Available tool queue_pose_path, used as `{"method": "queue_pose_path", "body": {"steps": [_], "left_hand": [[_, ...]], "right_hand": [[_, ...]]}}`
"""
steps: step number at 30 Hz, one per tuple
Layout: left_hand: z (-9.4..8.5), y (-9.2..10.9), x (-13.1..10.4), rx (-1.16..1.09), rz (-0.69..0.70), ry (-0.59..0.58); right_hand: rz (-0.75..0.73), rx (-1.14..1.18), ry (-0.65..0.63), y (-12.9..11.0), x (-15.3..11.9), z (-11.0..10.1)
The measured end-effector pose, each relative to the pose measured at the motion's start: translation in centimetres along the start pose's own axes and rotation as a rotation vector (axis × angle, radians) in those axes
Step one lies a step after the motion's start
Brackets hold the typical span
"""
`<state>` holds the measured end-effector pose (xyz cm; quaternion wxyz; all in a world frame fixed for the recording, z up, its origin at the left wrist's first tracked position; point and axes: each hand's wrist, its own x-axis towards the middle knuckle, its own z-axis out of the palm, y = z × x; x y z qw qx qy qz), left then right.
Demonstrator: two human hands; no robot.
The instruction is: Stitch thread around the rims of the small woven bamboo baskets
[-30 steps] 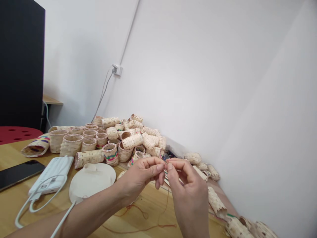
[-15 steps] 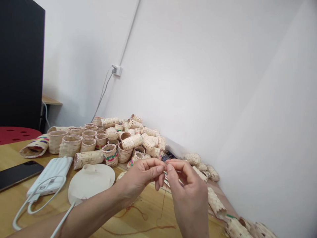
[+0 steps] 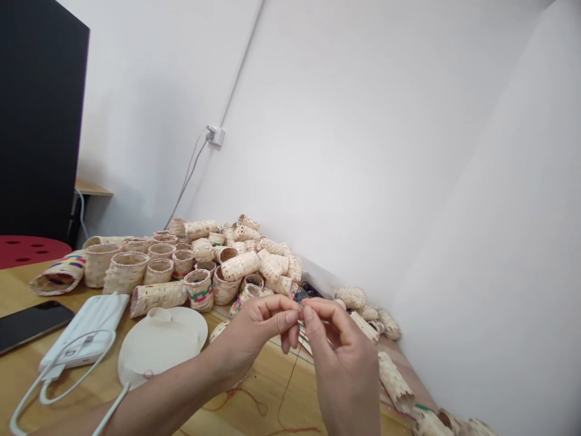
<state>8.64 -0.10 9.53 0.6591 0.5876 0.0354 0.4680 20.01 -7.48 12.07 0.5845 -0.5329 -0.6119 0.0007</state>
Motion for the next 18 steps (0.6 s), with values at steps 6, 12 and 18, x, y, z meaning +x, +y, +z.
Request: {"method": "queue_pose_path", "body": {"steps": [6, 12, 18], "left_hand": [[0.27, 0.53, -0.36, 0.186, 0.119, 0.079], [0.02, 0.4, -0.08, 0.005, 0.012, 0.099], [-0.03, 0.08, 0.08, -0.109, -0.059, 0.047]], "right_hand": [[-0.01, 0.004, 0.004, -0.17, -0.08, 0.05], [0.016, 0.032, 0.052, -0.28, -0.1, 0.07], [0.023, 0.021, 0.031, -0.24, -0.14, 0.33]]}}
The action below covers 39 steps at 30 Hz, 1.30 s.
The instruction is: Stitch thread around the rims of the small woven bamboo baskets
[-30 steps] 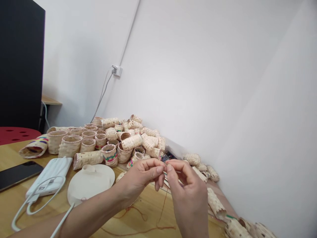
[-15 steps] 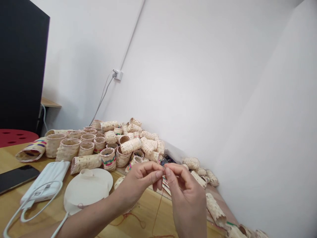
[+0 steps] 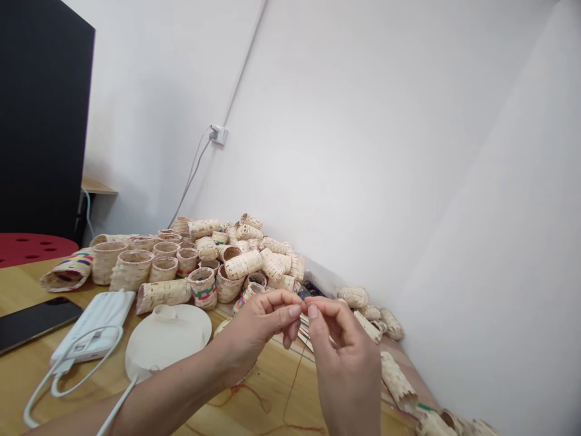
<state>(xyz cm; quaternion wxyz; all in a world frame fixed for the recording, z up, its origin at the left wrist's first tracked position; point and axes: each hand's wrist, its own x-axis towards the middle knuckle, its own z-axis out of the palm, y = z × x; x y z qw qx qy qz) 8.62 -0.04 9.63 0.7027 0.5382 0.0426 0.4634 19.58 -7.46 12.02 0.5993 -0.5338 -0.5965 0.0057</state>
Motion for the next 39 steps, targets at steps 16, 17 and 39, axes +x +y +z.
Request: {"method": "queue_pose_path", "body": {"steps": [16, 17, 39], "left_hand": [[0.01, -0.2, -0.15, -0.021, -0.014, -0.03], [0.0, -0.21, -0.16, -0.021, -0.016, -0.03], [0.14, -0.04, -0.13, -0.006, -0.014, -0.022]], "right_hand": [[0.006, -0.048, -0.002, -0.09, -0.08, 0.0], [0.006, -0.05, -0.001, -0.11, -0.08, 0.01], [0.003, -0.048, -0.014, -0.17, 0.02, -0.21]]}}
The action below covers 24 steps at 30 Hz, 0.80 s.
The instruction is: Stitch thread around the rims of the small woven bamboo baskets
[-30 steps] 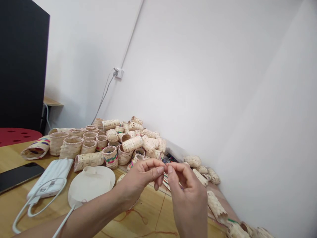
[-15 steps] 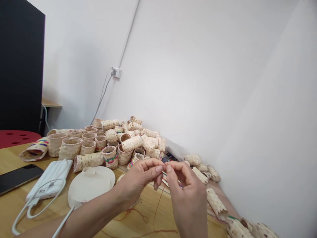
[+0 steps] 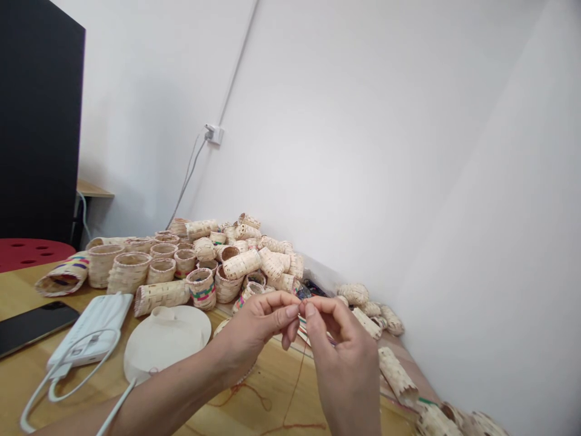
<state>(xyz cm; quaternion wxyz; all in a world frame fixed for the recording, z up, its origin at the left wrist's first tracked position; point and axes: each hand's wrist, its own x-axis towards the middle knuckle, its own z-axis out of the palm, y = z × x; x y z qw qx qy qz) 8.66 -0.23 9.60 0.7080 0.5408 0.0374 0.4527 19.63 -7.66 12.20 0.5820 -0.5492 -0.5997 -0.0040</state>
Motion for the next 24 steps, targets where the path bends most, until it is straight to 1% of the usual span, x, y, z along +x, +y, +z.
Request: {"method": "queue_pose_path", "body": {"steps": [13, 24], "left_hand": [[-0.14, -0.15, -0.01, 0.016, 0.016, -0.007], [-0.19, -0.32, 0.07, 0.029, 0.027, -0.005]], "right_hand": [[0.016, 0.006, -0.006, 0.41, 0.03, 0.13], [0.023, 0.021, -0.005, 0.31, 0.01, 0.14]]}}
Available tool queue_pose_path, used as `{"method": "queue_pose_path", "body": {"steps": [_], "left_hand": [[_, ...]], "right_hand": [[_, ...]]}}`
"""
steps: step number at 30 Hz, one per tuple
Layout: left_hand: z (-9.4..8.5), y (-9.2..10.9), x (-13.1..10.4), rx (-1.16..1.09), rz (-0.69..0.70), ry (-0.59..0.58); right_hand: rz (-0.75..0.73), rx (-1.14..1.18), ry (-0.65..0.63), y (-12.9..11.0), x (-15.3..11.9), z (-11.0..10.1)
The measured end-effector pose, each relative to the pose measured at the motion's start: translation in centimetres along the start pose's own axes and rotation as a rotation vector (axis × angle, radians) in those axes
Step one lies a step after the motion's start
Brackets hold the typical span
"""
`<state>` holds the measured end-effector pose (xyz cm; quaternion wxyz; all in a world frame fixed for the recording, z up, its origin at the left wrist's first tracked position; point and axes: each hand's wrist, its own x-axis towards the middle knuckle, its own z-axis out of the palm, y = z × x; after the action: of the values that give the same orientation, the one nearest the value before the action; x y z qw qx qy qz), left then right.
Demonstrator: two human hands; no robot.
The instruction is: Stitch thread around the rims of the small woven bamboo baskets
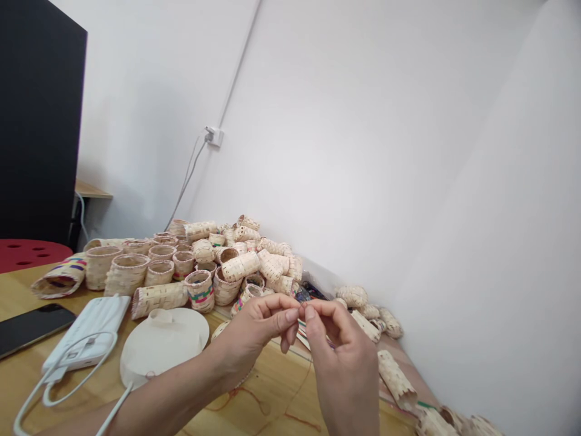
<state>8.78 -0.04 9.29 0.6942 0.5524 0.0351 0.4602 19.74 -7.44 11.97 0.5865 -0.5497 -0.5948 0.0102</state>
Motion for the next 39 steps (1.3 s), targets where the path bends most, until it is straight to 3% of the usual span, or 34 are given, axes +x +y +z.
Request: {"method": "queue_pose_path", "body": {"steps": [39], "left_hand": [[0.14, 0.08, -0.05, 0.044, 0.017, 0.024]], "right_hand": [[0.023, -0.015, -0.012, 0.04, -0.01, -0.1]]}}
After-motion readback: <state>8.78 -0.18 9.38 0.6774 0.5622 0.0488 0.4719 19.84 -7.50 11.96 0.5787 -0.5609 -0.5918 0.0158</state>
